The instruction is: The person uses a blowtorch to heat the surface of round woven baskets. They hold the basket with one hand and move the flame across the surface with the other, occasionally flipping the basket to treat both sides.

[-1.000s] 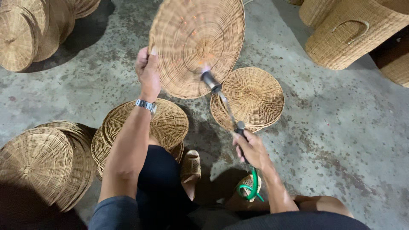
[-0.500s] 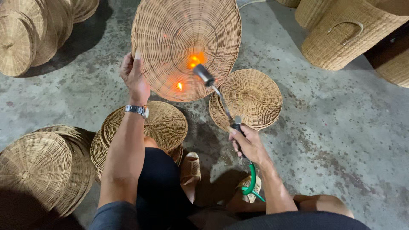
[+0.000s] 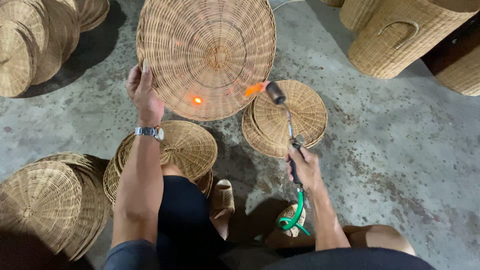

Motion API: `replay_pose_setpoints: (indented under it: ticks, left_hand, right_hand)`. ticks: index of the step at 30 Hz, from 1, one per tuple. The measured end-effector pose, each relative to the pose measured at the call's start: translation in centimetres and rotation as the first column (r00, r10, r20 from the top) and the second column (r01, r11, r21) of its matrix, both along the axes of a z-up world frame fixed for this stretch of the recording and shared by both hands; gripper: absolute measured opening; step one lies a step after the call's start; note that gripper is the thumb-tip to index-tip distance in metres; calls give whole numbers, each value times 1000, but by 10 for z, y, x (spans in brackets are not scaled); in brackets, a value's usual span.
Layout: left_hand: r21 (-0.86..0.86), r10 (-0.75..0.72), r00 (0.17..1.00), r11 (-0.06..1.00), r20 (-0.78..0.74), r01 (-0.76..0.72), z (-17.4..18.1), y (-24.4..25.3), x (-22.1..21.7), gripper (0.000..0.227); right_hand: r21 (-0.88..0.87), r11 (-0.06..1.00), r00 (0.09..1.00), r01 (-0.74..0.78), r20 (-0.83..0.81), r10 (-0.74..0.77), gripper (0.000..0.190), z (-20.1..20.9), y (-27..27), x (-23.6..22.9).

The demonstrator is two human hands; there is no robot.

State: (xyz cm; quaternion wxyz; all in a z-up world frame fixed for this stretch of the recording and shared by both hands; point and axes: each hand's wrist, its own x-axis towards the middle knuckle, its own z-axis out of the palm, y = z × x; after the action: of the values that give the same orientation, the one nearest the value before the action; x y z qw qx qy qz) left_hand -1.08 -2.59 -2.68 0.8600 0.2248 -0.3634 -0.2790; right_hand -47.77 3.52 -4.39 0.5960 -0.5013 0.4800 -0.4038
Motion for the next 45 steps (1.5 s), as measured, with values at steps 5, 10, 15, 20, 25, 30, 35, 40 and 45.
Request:
replay_pose_setpoints:
  ticks: [5, 10, 15, 20, 25, 30, 35, 40, 45]
  left_hand:
    - [-32, 3, 1000, 999, -8, -3, 3, 0, 4, 18]
    - [17, 60, 998, 998, 26, -61, 4, 8, 3, 20]
    - [12, 17, 999, 1000, 51, -17, 2, 4, 3, 23]
    - [46, -16, 999, 999, 34, 15, 2, 4, 0, 24]
    - [56, -7, 995, 998, 104, 1, 0, 3, -1, 25]
    - [75, 6, 990, 997, 143, -17, -6, -2, 4, 24]
    - [121, -3, 986, 993, 164, -17, -8, -1, 1, 24]
    - [132, 56, 950, 986, 308, -101, -4, 1, -5, 23]
    - [137, -9, 957, 990, 290, -32, -3, -1, -16, 18]
  right_hand:
    - [42, 988, 989, -148, 16, 148, 32, 8, -8, -23]
    - [-68, 995, 992, -79, 88, 85, 32, 18, -19, -24]
    - [11, 994, 994, -107, 3, 107, 31, 28, -22, -27]
    - [-58, 995, 993, -78, 81, 82, 30, 34, -25, -27]
    - [-9, 999, 996, -42, 72, 43, 30, 28, -33, -30]
    - [-65, 989, 987, -135, 79, 140, 31, 30, -35, -39]
    - [-64, 998, 999, -11, 51, 14, 28, 38, -43, -35]
    - [-74, 990, 991, -123, 37, 126, 24, 54, -43, -31]
    - [-63, 988, 990, -138, -16, 137, 33, 57, -50, -20]
